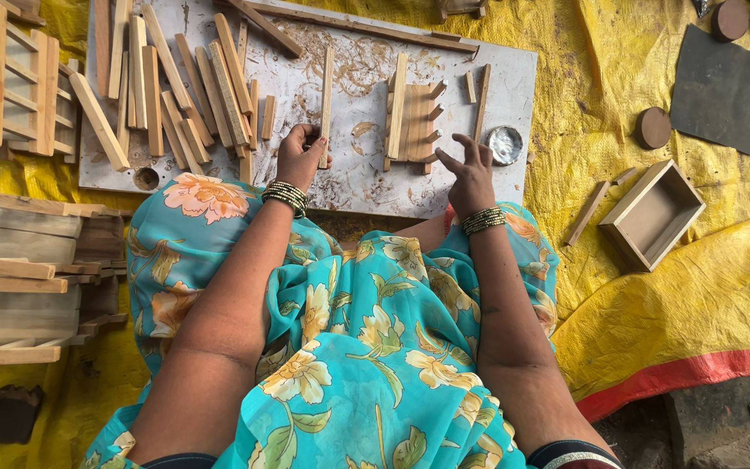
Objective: The person sits on the ground and assembles small wooden furniture pieces, picking wooden sticks and slats one at a time and fitting them into partially built miniature chair-like frames on a board, occasionally reaching into a small metal dish before placing parts.
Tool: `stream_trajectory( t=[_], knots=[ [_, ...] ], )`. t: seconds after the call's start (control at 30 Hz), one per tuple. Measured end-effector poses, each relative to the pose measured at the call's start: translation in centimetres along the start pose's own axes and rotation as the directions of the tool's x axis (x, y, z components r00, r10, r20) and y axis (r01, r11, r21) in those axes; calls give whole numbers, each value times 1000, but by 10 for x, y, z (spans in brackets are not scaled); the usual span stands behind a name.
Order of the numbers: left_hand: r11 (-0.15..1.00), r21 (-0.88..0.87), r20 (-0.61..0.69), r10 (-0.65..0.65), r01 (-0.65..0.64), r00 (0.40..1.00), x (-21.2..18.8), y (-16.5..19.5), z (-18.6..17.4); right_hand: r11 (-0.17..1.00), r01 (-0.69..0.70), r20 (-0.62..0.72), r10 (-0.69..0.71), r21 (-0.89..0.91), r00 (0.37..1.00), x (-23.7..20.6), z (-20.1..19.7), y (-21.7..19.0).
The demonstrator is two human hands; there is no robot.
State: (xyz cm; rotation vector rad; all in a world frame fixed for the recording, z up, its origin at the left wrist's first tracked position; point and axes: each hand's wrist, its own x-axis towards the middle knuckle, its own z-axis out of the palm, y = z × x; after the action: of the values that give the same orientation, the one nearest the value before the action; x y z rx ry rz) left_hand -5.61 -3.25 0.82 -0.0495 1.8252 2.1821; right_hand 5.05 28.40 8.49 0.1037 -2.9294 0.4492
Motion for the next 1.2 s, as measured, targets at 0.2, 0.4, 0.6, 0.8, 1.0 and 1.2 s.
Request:
stream_trajectory(
  t=[0.2,0.4,0.6,0.8,1.0,1.2],
  knots=[
    [999,-42,-2,2,-2,1000,0,-3,-3,979,-70,261,120,-193,958,-1,4,-6],
    [999,-46,-8,-5,5,1000,1,-1,-3,978,-103,260,149,-181,954,-2,19,11],
    [999,-51,-17,-15,14,1000,0,-2,-4,990,-68,144,86,-124,986,-6,16,18],
    [1000,-13,-21,-18,18,1000,0,0,-5,969,-40,179,86,-245,980,-6,-3,-3],
    [1000,4,-29,-16,16,999,-2,1,-6,955,-33,87,62,-295,994,-3,2,13],
    [1000,-14,-21,-2,2,1000,-2,-1,-8,940,-339,-253,335,28,908,11,-26,108]
  ],
)
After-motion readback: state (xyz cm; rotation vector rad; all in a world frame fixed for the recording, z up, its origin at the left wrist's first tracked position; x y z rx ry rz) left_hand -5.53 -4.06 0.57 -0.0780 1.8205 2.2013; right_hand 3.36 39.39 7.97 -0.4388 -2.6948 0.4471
